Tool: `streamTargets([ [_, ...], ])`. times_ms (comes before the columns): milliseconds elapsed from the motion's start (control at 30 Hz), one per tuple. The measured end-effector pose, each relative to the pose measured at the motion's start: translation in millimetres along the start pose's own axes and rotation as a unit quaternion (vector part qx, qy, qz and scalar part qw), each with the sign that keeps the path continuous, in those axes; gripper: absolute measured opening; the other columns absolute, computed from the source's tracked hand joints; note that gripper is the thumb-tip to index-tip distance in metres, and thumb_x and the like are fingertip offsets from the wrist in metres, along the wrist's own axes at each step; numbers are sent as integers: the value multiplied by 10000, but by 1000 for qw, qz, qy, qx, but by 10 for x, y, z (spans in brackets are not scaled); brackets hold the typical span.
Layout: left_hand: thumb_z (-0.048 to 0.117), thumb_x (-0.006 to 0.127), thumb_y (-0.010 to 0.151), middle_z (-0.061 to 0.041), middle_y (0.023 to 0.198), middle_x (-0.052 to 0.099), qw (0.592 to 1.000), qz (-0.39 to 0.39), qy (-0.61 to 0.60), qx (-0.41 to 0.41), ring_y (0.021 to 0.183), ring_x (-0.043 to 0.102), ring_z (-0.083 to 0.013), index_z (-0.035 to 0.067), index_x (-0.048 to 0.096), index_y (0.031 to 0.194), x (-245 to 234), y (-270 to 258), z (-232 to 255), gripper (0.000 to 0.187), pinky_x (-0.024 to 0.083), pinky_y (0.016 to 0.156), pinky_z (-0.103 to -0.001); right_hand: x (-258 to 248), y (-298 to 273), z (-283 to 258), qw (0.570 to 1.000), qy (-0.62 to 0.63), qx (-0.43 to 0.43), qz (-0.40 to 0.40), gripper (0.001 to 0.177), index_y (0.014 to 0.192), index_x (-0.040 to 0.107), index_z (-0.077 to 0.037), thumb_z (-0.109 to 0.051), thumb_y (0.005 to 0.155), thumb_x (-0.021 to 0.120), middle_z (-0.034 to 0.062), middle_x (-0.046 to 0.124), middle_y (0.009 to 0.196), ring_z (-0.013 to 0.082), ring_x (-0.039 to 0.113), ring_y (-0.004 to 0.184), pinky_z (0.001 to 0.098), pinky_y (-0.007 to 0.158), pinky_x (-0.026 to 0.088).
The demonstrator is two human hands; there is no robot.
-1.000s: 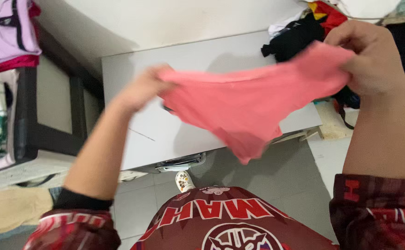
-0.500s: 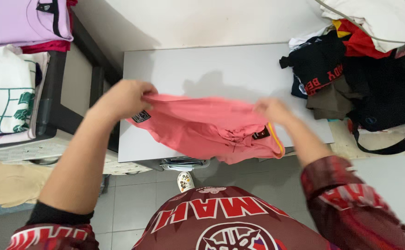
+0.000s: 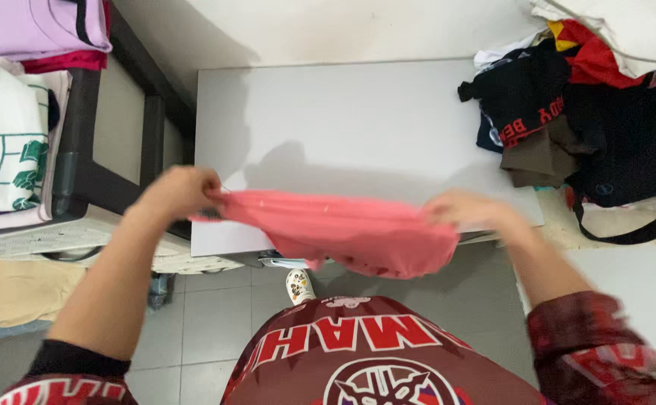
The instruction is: The person folds a purple t-shirt and then a coral t-shirt by hand on a white surface, smoothing each garment before placing the folded purple shirt into a drawer.
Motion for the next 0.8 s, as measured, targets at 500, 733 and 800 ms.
streamTargets([
  [500, 35, 665, 966, -12, 1252, 684, 929, 180, -251, 205, 976, 665, -129, 214, 728, 1279, -1165, -376, 664, 367, 595, 847, -272, -1972, -1680, -591, 876, -28, -121, 467, 154, 1123, 769, -51, -146, 1011, 720, 19, 725, 917, 86, 652, 815, 247, 742, 532],
  [733, 14, 604, 1048, -121, 1431, 559, 894, 220, -237, 309, 1252, 567, -244, 80, 637, 1434, -1460, -423, 897, 393, 477, 1056, -360, -2118, -1843, -791, 826, 172, -348, 409, 145, 1066, 697, 27, -111, 1100, 726, 50, 722, 961, 98, 668, 849, 235, 786, 543],
  [800, 35, 662, 991, -151, 1515, 499, 887, 266, -140, 350, 1332, 545, -297, 57, 571, 1475, -1522, -559, 1254, 494, 448, 1113, -405, -2009, -1854, -1140, 815, 205, -390, 376, 165, 1045, 725, 13, -150, 1026, 736, 28, 728, 972, 92, 680, 856, 241, 777, 559],
])
Point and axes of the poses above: each hand's wrist, its own y-axis towards the middle knuckle, its own x-axis out of the palm, z = x × y, the point moved 10 cm from there along y, towards the middle knuckle
